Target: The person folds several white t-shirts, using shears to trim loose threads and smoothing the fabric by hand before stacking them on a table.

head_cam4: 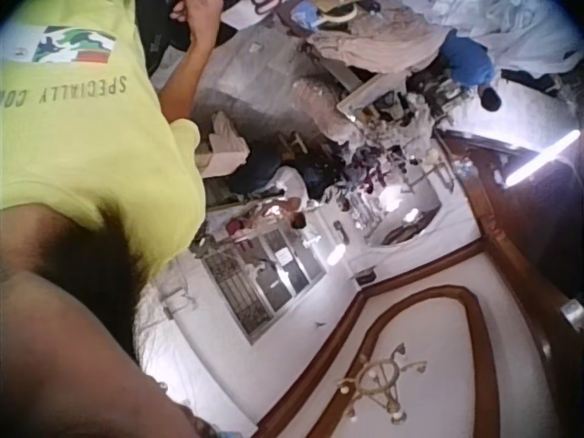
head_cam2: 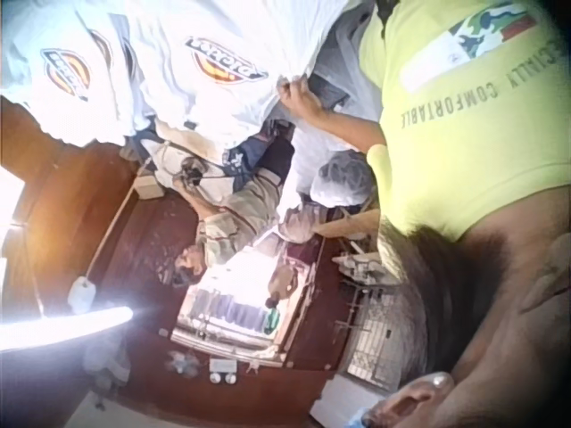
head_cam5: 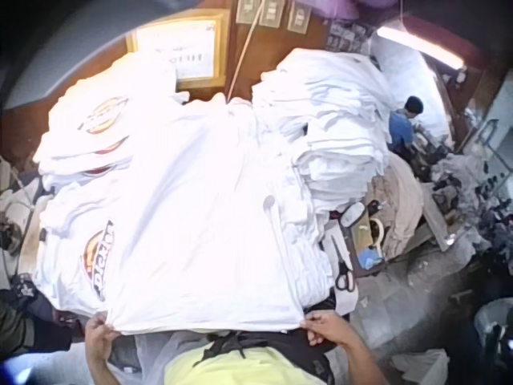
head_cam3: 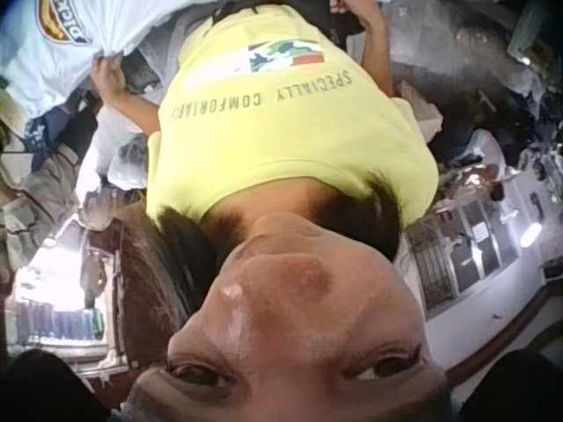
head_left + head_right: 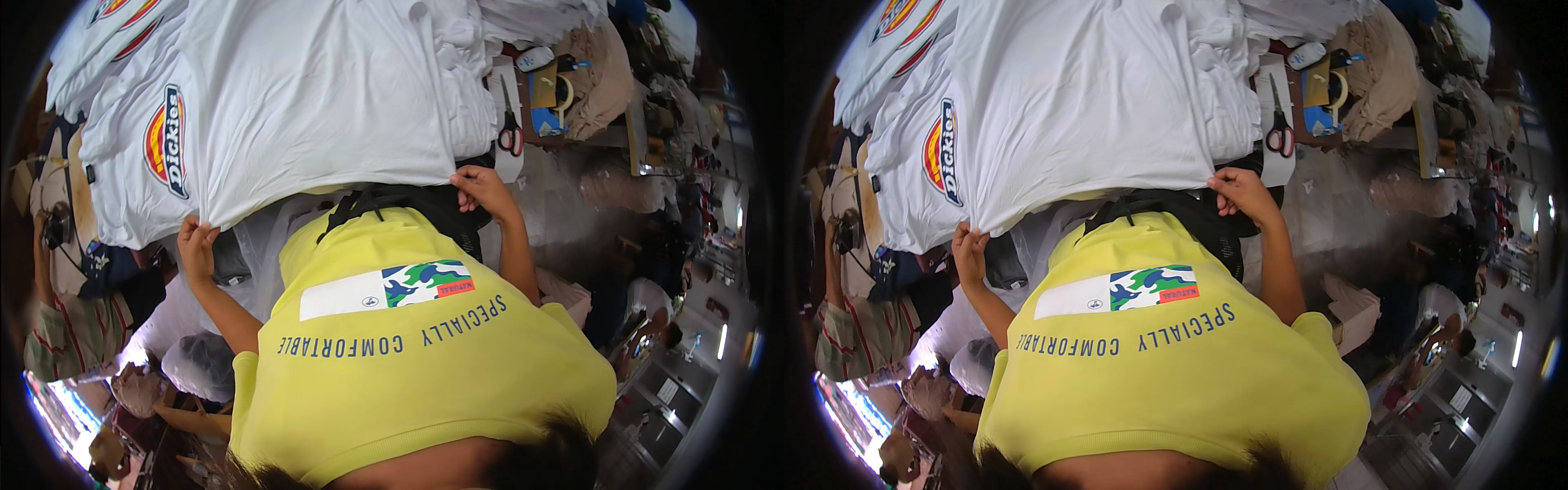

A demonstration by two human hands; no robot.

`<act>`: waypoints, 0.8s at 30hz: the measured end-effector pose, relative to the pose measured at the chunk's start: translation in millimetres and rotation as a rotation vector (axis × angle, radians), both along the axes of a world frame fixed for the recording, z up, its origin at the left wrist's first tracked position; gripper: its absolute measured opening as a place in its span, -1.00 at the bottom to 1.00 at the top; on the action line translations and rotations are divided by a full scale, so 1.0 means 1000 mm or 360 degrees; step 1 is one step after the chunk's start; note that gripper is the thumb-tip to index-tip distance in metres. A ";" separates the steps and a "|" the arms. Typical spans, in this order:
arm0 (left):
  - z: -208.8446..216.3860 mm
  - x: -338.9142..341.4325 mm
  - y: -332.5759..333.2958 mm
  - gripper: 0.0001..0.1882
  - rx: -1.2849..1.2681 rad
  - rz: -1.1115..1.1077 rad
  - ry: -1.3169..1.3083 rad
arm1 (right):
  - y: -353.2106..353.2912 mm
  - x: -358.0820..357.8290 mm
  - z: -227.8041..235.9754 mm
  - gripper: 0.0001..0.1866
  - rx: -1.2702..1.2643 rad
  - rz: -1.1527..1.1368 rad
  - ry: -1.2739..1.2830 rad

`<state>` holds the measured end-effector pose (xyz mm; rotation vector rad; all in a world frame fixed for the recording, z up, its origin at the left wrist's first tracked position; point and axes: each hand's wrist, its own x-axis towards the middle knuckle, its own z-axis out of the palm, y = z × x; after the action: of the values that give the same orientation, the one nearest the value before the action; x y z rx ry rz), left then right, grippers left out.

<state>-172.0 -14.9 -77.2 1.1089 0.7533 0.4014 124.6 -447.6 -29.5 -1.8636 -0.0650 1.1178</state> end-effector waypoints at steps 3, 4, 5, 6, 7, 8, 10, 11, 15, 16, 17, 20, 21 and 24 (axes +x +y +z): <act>-0.008 0.002 -0.002 -0.92 0.0039 -0.0063 0.0287 | -0.004 -0.002 -0.005 -0.69 -0.0020 -0.0011 0.0089; -0.009 0.005 -0.002 -0.92 0.0027 -0.0096 0.0326 | -0.005 -0.001 -0.005 -0.68 -0.0039 0.0005 0.0095; -0.010 0.007 -0.001 -0.93 0.0015 -0.0127 0.0365 | -0.005 0.001 -0.003 -0.68 -0.0058 0.0023 0.0101; -0.010 0.010 -0.001 -0.93 0.0002 -0.0158 0.0404 | -0.005 0.003 -0.002 -0.66 -0.0078 0.0042 0.0107; -0.008 0.013 -0.001 -0.93 0.0015 -0.0198 0.0472 | -0.006 0.004 -0.002 -0.65 -0.0078 0.0061 0.0135; -0.004 0.016 -0.001 -0.92 0.0027 -0.0237 0.0541 | -0.007 0.006 -0.002 -0.64 -0.0079 0.0081 0.0164; 0.007 0.018 0.000 -0.88 0.0049 -0.0299 0.0634 | -0.009 0.011 0.001 -0.63 -0.0035 0.0154 0.0188; 0.013 0.018 0.002 -0.84 0.0059 -0.0325 0.0655 | -0.010 0.016 0.007 -0.63 0.0011 0.0204 0.0181; 0.024 0.023 0.031 -0.75 0.0243 -0.0175 0.0555 | -0.005 0.051 0.025 -0.69 0.0259 0.0084 -0.0165; 0.034 0.033 0.040 -0.76 0.0454 -0.0123 0.0736 | 0.003 0.066 0.025 -0.70 0.0264 0.0037 -0.0422; 0.042 0.049 0.051 -0.77 0.0666 -0.0068 0.0918 | 0.016 0.082 0.024 -0.71 0.0268 -0.0012 -0.0678; 0.041 0.106 0.075 -0.65 0.0898 -0.0040 0.0596 | 0.066 0.127 0.015 -0.70 0.0380 -0.0106 -0.1187; 0.042 0.138 0.074 -0.61 0.0971 -0.0085 0.0538 | 0.083 0.137 0.014 -0.68 0.0294 -0.0103 -0.1404; 0.057 0.208 0.065 -0.40 0.1113 -0.0084 0.0463 | 0.134 0.163 0.010 -0.67 -0.0095 -0.0095 -0.1786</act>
<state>35.7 50.5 -19.7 1.8694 0.8597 0.4798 287.4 -313.3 -19.9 -2.3030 -0.6040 -0.0797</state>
